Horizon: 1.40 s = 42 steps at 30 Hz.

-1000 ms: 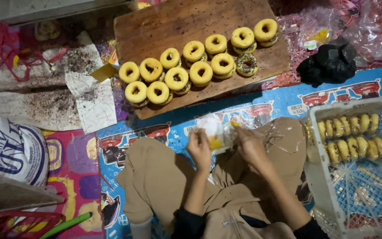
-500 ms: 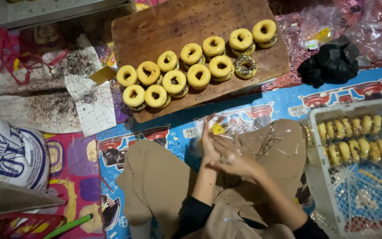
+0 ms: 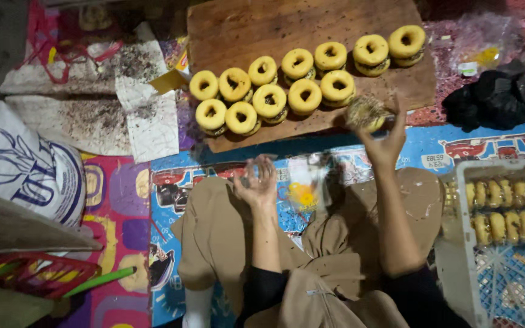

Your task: The person sits on a floor mat and repeatedly picks up donuts from a wooden board, places them into clear plastic bags, and then puts the bags into a white plastic crate. The donuts are handled one at a time throughout the clip.

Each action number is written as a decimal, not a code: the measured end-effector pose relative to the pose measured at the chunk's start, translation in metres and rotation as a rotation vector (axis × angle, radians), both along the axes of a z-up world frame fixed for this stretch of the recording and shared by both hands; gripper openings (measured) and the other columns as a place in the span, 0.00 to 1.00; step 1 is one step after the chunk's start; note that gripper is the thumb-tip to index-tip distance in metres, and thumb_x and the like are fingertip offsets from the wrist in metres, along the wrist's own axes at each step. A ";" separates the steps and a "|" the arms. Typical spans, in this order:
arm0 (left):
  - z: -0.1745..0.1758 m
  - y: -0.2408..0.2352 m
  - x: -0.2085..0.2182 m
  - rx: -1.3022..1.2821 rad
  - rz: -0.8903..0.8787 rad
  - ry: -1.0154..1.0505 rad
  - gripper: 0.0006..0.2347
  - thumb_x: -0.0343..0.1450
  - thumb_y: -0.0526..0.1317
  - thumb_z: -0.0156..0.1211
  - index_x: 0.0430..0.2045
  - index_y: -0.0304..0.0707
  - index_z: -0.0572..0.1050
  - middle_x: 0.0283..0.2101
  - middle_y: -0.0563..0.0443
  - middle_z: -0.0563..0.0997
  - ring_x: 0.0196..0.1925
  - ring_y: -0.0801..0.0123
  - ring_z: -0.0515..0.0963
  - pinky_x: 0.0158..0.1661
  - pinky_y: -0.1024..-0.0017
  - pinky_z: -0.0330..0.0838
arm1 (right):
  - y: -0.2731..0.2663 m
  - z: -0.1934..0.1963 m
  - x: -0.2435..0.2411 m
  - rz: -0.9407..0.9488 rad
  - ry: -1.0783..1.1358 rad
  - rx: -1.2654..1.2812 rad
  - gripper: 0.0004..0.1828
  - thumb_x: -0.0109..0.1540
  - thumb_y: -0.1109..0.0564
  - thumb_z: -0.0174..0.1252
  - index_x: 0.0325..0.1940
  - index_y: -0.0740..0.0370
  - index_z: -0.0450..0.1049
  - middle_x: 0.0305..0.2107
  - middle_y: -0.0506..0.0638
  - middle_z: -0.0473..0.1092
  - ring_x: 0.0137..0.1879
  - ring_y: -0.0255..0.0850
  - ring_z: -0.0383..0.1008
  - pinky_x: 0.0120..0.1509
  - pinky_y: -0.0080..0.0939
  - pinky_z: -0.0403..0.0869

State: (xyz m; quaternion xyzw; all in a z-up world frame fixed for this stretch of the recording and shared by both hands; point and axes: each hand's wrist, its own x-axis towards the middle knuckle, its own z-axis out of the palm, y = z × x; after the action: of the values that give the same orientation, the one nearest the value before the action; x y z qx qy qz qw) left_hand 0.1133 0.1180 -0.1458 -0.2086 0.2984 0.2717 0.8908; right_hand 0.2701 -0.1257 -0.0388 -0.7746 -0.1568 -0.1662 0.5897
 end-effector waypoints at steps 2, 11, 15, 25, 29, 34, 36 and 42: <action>0.003 -0.005 0.005 -0.020 0.015 -0.049 0.23 0.66 0.49 0.64 0.52 0.35 0.73 0.54 0.33 0.74 0.57 0.47 0.75 0.56 0.46 0.69 | 0.003 0.030 -0.073 0.195 0.050 -0.007 0.62 0.48 0.57 0.77 0.80 0.63 0.51 0.61 0.57 0.64 0.64 0.45 0.71 0.66 0.46 0.75; 0.088 -0.084 -0.016 0.547 -0.095 -0.351 0.27 0.71 0.45 0.58 0.67 0.41 0.65 0.66 0.34 0.67 0.65 0.46 0.69 0.63 0.52 0.65 | 0.051 0.075 -0.160 0.372 0.013 -0.324 0.67 0.50 0.59 0.75 0.84 0.56 0.39 0.52 0.63 0.76 0.50 0.47 0.78 0.51 0.42 0.76; 0.113 -0.071 -0.028 0.512 -0.063 -0.498 0.29 0.69 0.40 0.58 0.68 0.38 0.59 0.65 0.36 0.70 0.67 0.52 0.70 0.68 0.56 0.64 | 0.054 0.073 -0.159 0.499 0.122 -0.209 0.65 0.52 0.59 0.75 0.81 0.58 0.37 0.53 0.58 0.77 0.37 0.40 0.76 0.39 0.39 0.75; 0.134 -0.087 -0.049 0.696 -0.223 -0.526 0.34 0.70 0.36 0.61 0.74 0.35 0.56 0.58 0.46 0.74 0.67 0.59 0.71 0.72 0.60 0.63 | 0.036 0.073 -0.183 0.558 0.009 -0.002 0.41 0.65 0.68 0.58 0.81 0.62 0.51 0.56 0.62 0.75 0.59 0.44 0.77 0.62 0.42 0.75; 0.111 -0.087 -0.056 0.687 -0.323 -0.497 0.34 0.66 0.45 0.65 0.67 0.35 0.59 0.61 0.42 0.76 0.67 0.55 0.72 0.67 0.59 0.68 | 0.039 0.073 -0.192 0.382 0.048 0.283 0.36 0.63 0.69 0.65 0.73 0.62 0.59 0.48 0.59 0.74 0.56 0.42 0.78 0.62 0.41 0.78; 0.054 -0.075 -0.068 0.676 -0.346 -0.089 0.21 0.75 0.45 0.62 0.58 0.33 0.67 0.56 0.42 0.75 0.59 0.53 0.72 0.58 0.55 0.71 | 0.024 0.100 -0.176 0.469 0.041 0.089 0.37 0.61 0.70 0.67 0.71 0.63 0.60 0.41 0.54 0.79 0.49 0.40 0.82 0.54 0.38 0.79; 0.051 -0.076 -0.081 0.795 -0.361 0.030 0.13 0.79 0.40 0.60 0.55 0.34 0.69 0.54 0.43 0.74 0.58 0.55 0.73 0.58 0.56 0.71 | 0.012 0.120 -0.171 0.476 0.037 0.057 0.36 0.62 0.69 0.66 0.71 0.62 0.59 0.42 0.54 0.79 0.50 0.40 0.82 0.54 0.37 0.80; 0.133 -0.089 -0.096 1.468 -0.187 0.325 0.14 0.75 0.45 0.54 0.51 0.39 0.73 0.51 0.54 0.78 0.56 0.67 0.76 0.60 0.61 0.69 | 0.005 0.173 -0.156 0.767 0.343 -0.320 0.38 0.58 0.65 0.67 0.71 0.59 0.63 0.36 0.50 0.82 0.43 0.37 0.83 0.47 0.38 0.79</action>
State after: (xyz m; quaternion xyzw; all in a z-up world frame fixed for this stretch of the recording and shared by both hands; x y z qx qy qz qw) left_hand 0.0169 0.0287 -0.0125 0.5067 0.1851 0.3514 0.7652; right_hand 0.1142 -0.1204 0.1340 -0.7583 -0.3566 0.2215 0.4987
